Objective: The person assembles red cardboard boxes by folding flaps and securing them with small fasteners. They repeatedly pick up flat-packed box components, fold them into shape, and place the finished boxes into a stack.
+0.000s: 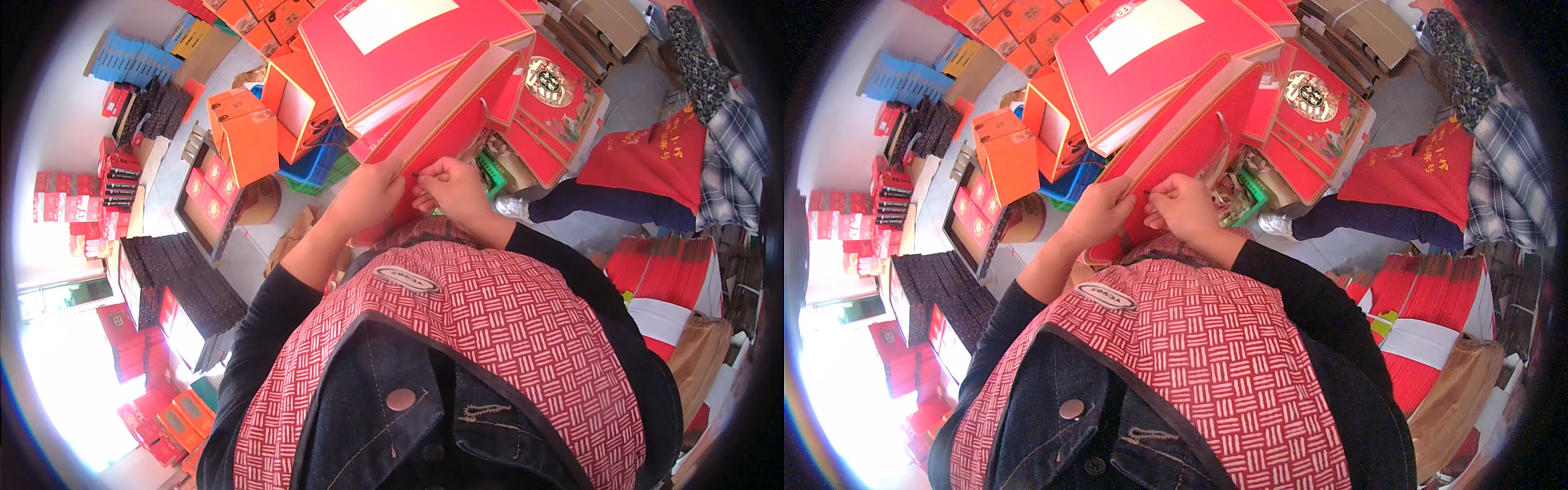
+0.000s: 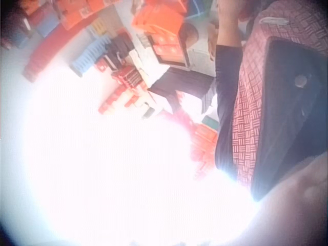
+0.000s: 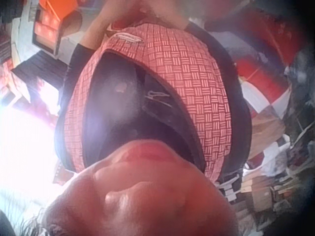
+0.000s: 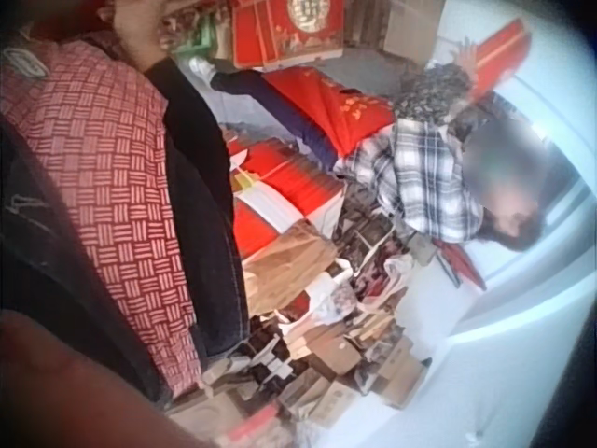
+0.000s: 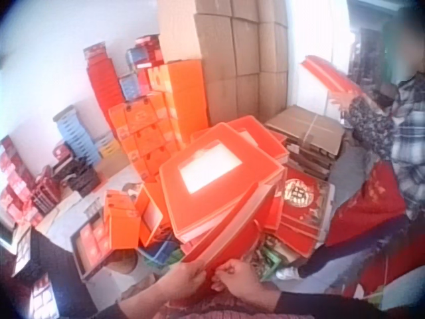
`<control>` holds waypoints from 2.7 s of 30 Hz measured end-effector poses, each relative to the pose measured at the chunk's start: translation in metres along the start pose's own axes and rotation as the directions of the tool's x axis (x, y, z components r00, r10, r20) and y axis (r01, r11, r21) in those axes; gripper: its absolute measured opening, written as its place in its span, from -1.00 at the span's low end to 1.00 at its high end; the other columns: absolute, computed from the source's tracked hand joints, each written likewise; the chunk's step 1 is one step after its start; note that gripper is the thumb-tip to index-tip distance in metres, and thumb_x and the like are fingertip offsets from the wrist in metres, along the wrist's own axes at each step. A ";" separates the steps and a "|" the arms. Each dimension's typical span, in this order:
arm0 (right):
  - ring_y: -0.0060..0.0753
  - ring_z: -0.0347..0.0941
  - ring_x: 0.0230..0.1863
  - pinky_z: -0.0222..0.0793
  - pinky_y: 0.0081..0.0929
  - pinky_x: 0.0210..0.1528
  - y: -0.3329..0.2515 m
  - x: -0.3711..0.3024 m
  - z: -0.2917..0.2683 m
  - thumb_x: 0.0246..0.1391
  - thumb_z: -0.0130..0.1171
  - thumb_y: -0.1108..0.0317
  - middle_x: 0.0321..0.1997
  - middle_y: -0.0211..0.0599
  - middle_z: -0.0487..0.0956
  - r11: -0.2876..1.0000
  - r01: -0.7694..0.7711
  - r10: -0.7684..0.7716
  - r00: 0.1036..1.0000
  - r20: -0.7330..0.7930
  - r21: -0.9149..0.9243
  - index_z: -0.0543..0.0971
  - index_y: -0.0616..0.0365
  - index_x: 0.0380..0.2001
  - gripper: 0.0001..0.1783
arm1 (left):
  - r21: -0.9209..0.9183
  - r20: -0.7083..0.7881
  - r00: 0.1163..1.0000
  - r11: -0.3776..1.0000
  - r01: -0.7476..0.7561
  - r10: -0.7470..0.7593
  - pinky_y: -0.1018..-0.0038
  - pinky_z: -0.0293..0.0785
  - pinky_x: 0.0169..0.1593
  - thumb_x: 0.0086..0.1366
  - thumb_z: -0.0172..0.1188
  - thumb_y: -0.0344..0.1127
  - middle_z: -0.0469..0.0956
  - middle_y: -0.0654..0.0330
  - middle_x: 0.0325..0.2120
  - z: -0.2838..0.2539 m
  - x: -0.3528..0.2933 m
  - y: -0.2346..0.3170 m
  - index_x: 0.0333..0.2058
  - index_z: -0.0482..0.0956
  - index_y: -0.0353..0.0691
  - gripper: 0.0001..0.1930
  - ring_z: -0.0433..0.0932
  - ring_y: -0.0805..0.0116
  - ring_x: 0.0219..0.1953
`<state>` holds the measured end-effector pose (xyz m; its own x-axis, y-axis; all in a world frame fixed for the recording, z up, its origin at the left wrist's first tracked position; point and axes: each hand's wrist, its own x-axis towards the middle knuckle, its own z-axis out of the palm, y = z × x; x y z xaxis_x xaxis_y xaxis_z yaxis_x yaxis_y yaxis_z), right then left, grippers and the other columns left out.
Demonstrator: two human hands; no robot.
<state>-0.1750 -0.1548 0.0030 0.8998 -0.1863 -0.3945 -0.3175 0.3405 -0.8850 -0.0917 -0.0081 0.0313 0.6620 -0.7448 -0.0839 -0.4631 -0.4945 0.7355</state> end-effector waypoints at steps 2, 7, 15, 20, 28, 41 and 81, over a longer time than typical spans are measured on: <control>-0.41 0.51 -0.59 0.45 -0.57 -0.60 0.002 -0.001 0.001 0.06 0.02 0.51 -0.51 -0.16 0.53 0.997 0.056 -0.057 0.998 -0.015 -0.058 0.38 0.32 -0.38 -0.91 | 0.059 -0.025 0.997 0.995 -0.077 0.079 0.26 0.37 -0.52 0.15 -0.02 -0.38 0.41 -0.14 -0.66 0.001 0.001 0.001 -0.41 0.37 -0.36 -0.86 0.48 -0.05 -0.60; -0.44 0.50 -0.62 0.42 -0.58 -0.65 0.005 0.000 0.004 0.06 0.00 0.52 -0.56 -0.21 0.53 0.940 0.189 -0.216 0.974 -0.065 -0.284 0.38 0.27 -0.42 -0.96 | 0.171 -0.063 0.991 0.979 -0.108 0.120 0.17 0.38 -0.49 0.13 -0.02 -0.40 0.40 -0.21 -0.64 0.009 -0.001 0.011 -0.28 0.38 -0.29 -0.83 0.45 -0.16 -0.52; -0.40 0.50 -0.57 0.38 -0.60 -0.61 0.010 0.002 0.000 0.11 -0.08 0.53 -0.46 -0.15 0.51 0.999 0.038 -0.038 0.999 0.008 0.003 0.23 0.21 -0.29 -0.88 | -0.224 0.098 0.993 0.971 0.085 -0.064 0.29 0.41 -0.56 0.23 -0.07 -0.35 0.51 0.08 -0.51 0.003 -0.006 0.011 -0.18 0.40 -0.27 -0.79 0.51 0.28 -0.55; -0.42 0.48 -0.57 0.29 -0.65 -0.64 0.010 0.001 -0.009 0.11 -0.12 0.56 -0.46 -0.10 0.51 0.995 0.096 -0.097 0.981 0.168 0.018 0.17 0.20 -0.32 -0.87 | -0.605 0.328 0.930 0.720 0.340 -0.164 0.54 0.39 -0.38 0.29 -0.10 -0.34 0.46 0.28 -0.41 0.011 0.007 -0.011 -0.19 0.42 -0.25 -0.81 0.42 0.53 -0.40; -0.53 0.38 -0.75 0.15 -0.71 -0.79 0.002 -0.002 -0.018 0.12 -0.04 0.39 -0.56 -0.14 0.51 0.992 0.005 0.016 0.986 0.169 -0.127 0.24 0.13 -0.44 -0.86 | -0.700 0.360 0.919 0.605 0.380 -0.160 0.61 0.33 -0.24 0.31 -0.13 -0.35 0.45 0.29 -0.43 0.035 0.010 -0.013 -0.23 0.43 -0.25 -0.82 0.40 0.54 -0.37; -0.59 0.20 -0.82 0.06 -0.65 -0.80 -0.013 0.000 -0.026 0.02 -0.05 0.01 -0.78 -0.45 0.29 0.910 -0.254 0.282 0.959 0.039 -0.326 0.37 0.15 -0.60 -0.60 | -0.826 0.142 0.902 0.453 0.335 -0.407 0.57 0.33 -0.42 0.30 -0.15 -0.34 0.43 0.17 -0.52 0.053 0.006 -0.019 -0.33 0.44 -0.30 -0.80 0.38 0.46 -0.51; -0.10 0.44 -0.13 0.34 -0.35 -0.09 0.103 0.028 -0.227 -0.14 -0.04 0.51 -0.15 -0.08 0.51 0.474 0.129 -0.189 0.981 0.042 -0.871 0.48 0.21 -0.16 -0.63 | 0.450 0.388 0.903 0.817 -0.361 0.186 0.22 0.51 -0.36 0.02 0.02 -0.33 0.53 0.04 -0.39 0.034 -0.011 0.018 -0.16 0.45 -0.18 -0.65 0.56 0.12 -0.36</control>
<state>-0.2507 -0.3346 -0.1554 0.9555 -0.2082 -0.2090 -0.2950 -0.6652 -0.6860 -0.1270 -0.0240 0.0229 0.2829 -0.9381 -0.1999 -0.8824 -0.3363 0.3290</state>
